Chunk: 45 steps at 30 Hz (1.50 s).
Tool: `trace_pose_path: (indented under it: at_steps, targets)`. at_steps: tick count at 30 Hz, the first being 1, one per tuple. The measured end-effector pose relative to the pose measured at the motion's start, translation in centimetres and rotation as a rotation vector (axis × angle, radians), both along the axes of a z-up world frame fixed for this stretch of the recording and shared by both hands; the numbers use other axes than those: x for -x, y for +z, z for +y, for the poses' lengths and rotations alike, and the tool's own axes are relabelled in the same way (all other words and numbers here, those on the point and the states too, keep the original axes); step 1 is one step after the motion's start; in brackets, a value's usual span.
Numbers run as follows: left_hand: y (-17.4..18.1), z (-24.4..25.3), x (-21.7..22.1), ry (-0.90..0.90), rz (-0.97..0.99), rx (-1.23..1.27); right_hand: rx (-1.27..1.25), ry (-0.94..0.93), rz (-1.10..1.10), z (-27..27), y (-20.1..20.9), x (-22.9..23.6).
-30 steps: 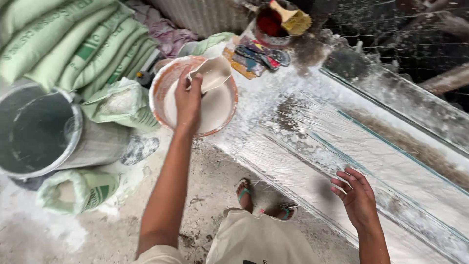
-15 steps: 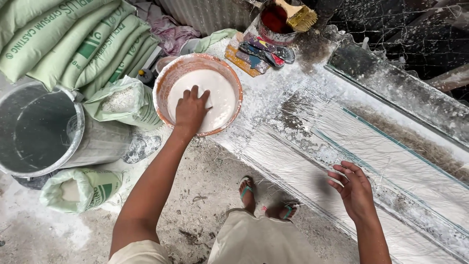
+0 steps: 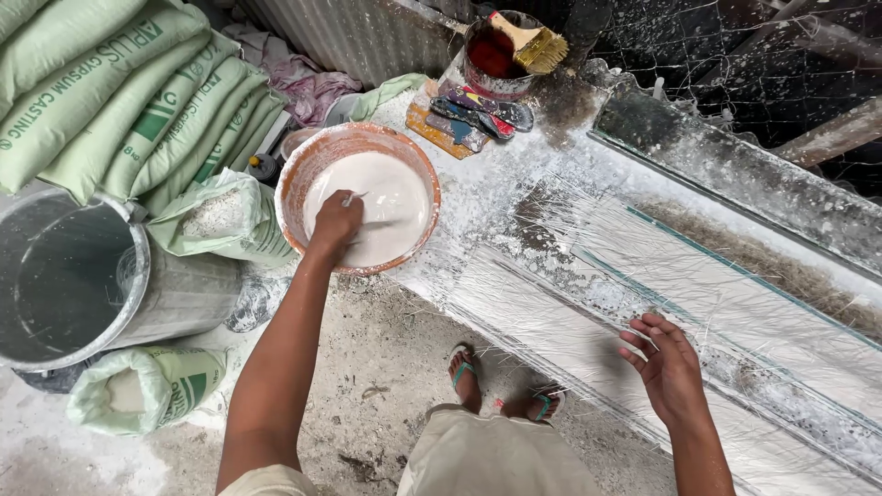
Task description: Applying fiber reinforcement and plaster mixture to a long architectural mold to create a decorative molding.
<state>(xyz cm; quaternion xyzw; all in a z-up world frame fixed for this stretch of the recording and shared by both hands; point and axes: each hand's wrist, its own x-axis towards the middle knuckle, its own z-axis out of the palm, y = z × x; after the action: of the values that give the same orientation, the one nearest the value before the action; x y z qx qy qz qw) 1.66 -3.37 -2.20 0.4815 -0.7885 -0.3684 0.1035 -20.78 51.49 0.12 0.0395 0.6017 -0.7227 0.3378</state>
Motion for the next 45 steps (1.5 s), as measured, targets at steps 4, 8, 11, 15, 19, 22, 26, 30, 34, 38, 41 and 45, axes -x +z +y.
trace_pose_path:
  at_steps: [4,8,11,15,19,22,26,30,34,38,41,45]
  targets:
    - [1.6,-0.2,-0.9,0.160,0.239,-0.290,-0.007,-0.022,0.005,0.4,0.0,0.5]
    - [3.8,-0.3,-1.6,0.226,0.359,-0.545,-0.013,-0.035,0.008,0.2,0.6,0.7]
    - [4.4,-0.2,-1.4,0.303,0.471,-0.686,-0.022,-0.041,0.006,0.0,1.1,0.6]
    - [7.1,0.8,-1.3,0.351,0.637,-0.781,-0.028,-0.055,0.006,0.3,0.7,0.8]
    - [6.3,0.6,-0.9,0.169,0.799,-0.711,-0.003,-0.116,0.038,1.7,-0.7,0.9]
    - [9.6,2.9,1.7,0.059,0.864,-0.778,0.055,-0.205,0.087,4.3,-2.7,0.9]
    - [16.7,8.8,6.2,0.023,0.861,-0.848,0.192,-0.282,0.157,7.3,-3.4,0.7]
    - [16.3,12.3,10.3,-0.048,0.829,-0.867,0.246,-0.353,0.194,12.1,-6.7,1.0]
    - [14.8,16.9,15.3,-0.120,0.778,-0.921,0.332,-0.353,0.250,15.7,-7.7,1.9]
    - [12.0,22.1,19.8,-0.108,0.719,-0.970,0.077,-0.322,0.182,15.5,-0.6,1.9]
    - [8.3,25.2,22.6,-0.125,0.768,-1.029,0.013,-0.322,0.157,18.9,-1.3,3.0]
    - [4.4,28.0,25.6,-0.066,0.701,-0.983,-0.023,-0.322,0.132,23.2,-3.3,3.9]
